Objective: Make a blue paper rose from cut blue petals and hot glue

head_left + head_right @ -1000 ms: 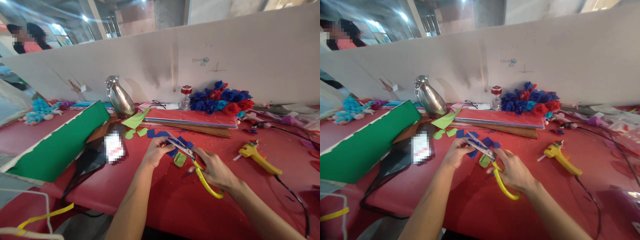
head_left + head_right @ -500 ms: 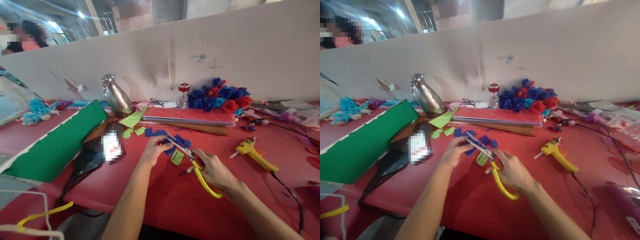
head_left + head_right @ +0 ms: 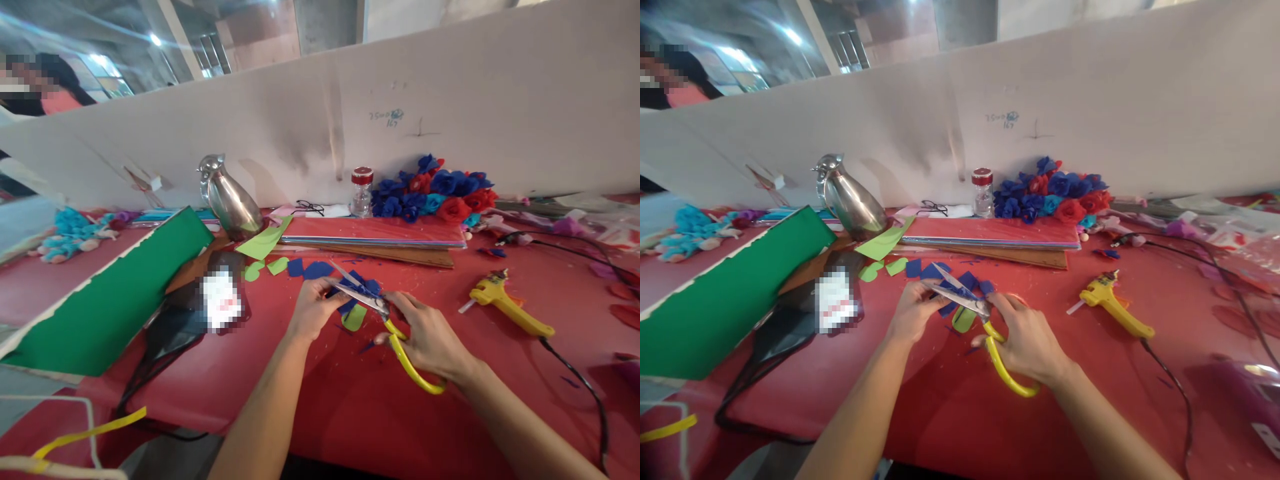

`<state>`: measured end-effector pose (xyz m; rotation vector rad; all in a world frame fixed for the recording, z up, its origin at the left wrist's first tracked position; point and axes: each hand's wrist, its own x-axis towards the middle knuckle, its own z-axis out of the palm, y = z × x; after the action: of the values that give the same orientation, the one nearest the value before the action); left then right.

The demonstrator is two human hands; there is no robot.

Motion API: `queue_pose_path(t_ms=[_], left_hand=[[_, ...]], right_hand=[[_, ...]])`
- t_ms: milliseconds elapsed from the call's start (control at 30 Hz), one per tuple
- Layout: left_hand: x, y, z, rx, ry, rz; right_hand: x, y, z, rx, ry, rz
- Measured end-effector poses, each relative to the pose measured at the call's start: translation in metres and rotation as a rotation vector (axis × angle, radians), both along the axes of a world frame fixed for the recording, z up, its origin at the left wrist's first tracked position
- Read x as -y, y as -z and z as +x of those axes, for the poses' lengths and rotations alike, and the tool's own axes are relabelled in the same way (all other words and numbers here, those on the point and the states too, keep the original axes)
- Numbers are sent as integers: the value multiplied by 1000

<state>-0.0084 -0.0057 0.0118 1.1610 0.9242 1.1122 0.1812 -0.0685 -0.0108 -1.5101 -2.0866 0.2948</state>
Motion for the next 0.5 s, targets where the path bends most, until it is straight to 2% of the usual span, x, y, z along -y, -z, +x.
queue_pose_path(t_ms=[267, 500], left_hand=[[-4, 2, -10, -67, 77, 33], [-7, 1, -18, -60, 116, 69]], right_hand=[[1, 2, -2, -112, -11, -31], [3, 1, -4, -100, -9, -91]])
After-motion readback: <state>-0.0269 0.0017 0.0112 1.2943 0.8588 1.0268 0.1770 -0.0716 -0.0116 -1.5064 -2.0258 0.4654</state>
